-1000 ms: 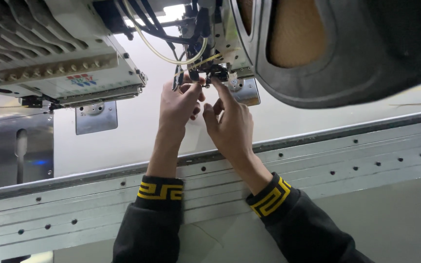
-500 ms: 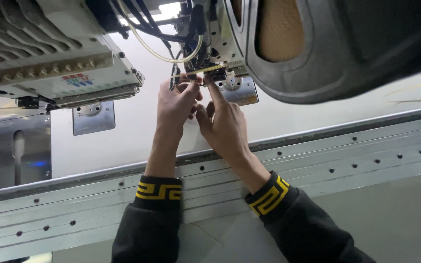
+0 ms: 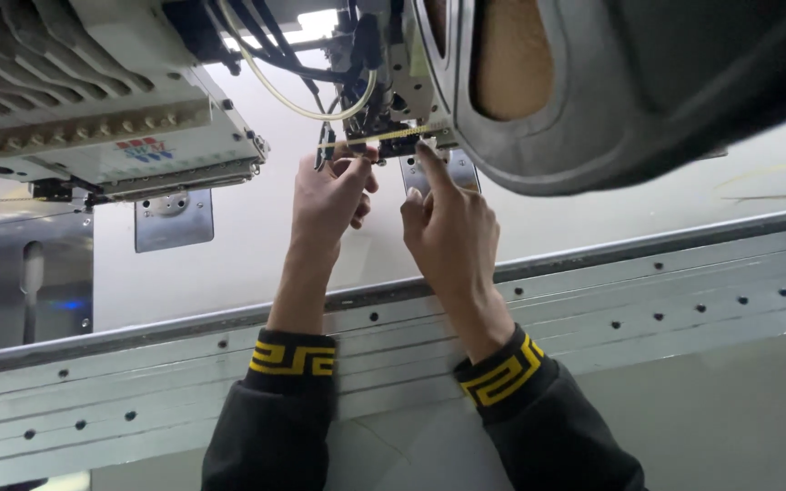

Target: Threading a strip of sequins through the guides of an industrial embroidery machine

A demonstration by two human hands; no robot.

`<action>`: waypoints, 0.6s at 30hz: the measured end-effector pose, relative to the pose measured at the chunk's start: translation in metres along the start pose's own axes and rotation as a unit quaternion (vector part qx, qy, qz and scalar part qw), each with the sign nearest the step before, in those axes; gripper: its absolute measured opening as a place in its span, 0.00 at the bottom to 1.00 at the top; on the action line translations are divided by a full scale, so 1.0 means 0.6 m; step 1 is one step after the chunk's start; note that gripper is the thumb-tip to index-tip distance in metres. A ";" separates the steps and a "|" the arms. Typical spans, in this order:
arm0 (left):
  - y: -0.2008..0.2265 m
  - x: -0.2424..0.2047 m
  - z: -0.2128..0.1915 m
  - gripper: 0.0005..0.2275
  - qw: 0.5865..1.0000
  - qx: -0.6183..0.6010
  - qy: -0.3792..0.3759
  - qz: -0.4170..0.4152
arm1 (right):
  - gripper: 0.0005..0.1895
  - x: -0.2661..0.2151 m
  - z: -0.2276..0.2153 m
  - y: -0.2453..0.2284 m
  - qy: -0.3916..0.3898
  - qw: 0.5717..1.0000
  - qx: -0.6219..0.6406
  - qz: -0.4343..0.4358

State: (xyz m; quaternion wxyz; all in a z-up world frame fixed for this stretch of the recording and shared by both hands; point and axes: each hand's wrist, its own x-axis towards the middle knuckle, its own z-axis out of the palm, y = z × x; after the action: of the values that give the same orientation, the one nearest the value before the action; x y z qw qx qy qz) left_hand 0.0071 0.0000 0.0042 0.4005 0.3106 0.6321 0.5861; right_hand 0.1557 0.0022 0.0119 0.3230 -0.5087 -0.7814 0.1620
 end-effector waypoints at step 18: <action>0.001 -0.001 0.000 0.09 1.000 0.000 -0.003 -0.006 | 0.27 0.008 0.002 0.004 -0.052 0.998 -0.016 0.027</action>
State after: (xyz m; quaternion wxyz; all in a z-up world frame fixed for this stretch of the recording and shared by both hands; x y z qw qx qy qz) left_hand 0.0070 -0.0004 0.0050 0.4062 0.3089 0.6326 0.5825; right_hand 0.1553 0.0079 0.0110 0.2694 -0.5258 -0.7856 0.1839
